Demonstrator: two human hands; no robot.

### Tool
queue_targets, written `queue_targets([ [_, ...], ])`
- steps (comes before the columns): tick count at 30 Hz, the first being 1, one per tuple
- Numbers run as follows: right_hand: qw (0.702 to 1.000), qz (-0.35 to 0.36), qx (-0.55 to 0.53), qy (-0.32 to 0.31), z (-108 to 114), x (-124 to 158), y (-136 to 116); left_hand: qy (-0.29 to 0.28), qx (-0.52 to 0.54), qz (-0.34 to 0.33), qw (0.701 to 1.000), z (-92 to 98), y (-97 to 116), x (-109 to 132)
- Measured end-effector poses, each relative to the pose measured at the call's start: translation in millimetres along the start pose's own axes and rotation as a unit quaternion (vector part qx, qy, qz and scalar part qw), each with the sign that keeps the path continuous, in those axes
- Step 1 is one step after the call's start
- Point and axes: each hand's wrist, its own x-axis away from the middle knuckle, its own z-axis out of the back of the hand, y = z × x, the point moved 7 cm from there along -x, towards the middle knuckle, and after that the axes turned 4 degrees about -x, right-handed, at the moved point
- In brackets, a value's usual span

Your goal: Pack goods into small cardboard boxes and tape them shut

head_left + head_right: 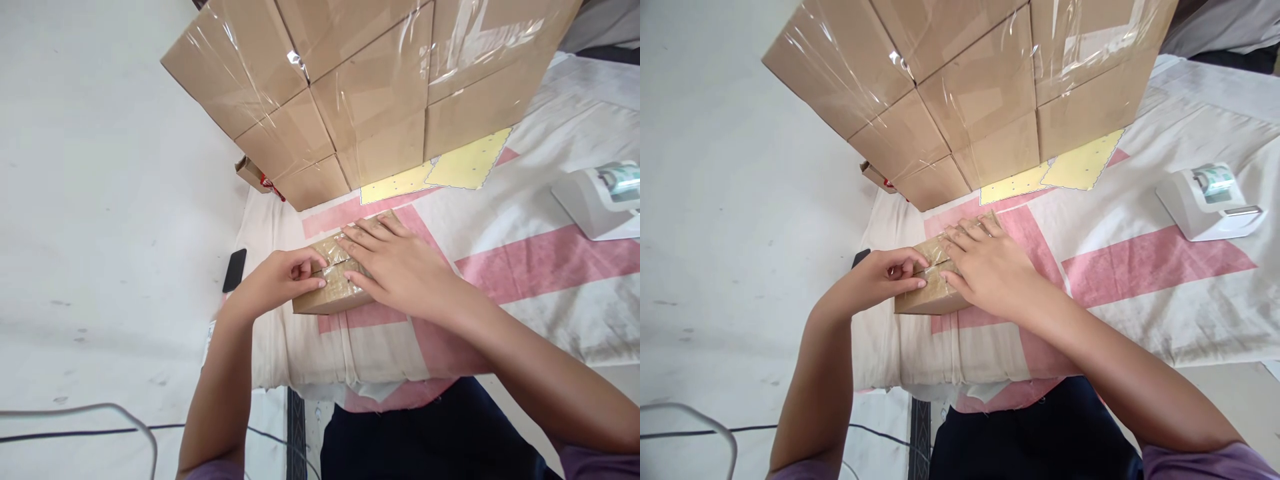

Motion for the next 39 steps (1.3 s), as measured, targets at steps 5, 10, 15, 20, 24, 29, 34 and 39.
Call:
queue_targets([
  [5,1.000,-0.001,0.002,0.000,0.2,0.2,-0.3,0.003,-0.018,0.007,1.000,0.9,0.5,-0.1],
  [10,1.000,0.000,0.011,-0.002,1.0,0.3,-1.1,0.006,-0.038,0.030,0.999,2.0,-4.4,-2.1],
  [15,1.000,0.007,0.023,0.002,-0.4,0.3,0.2,0.114,-0.117,0.053,0.985,8.9,-16.0,-8.4],
  [20,1.000,0.007,0.007,0.026,-0.1,-1.4,-1.4,0.074,-0.045,0.035,0.996,-4.0,-28.4,-18.0],
  [24,0.996,0.002,-0.051,0.070,12.0,2.4,8.6,0.032,0.035,-0.015,0.999,-8.9,-33.2,-25.3],
  [29,0.973,-0.014,-0.229,0.008,12.9,15.9,45.9,0.030,0.068,-0.044,0.996,-5.6,-41.6,-27.0],
  [34,0.934,0.003,-0.353,-0.048,0.0,37.5,54.0,0.028,0.144,-0.028,0.989,-2.3,-68.3,-36.0],
  [39,0.942,0.007,-0.320,0.099,39.7,91.0,42.3,0.025,0.280,-0.050,0.958,-21.0,-86.6,-77.9],
])
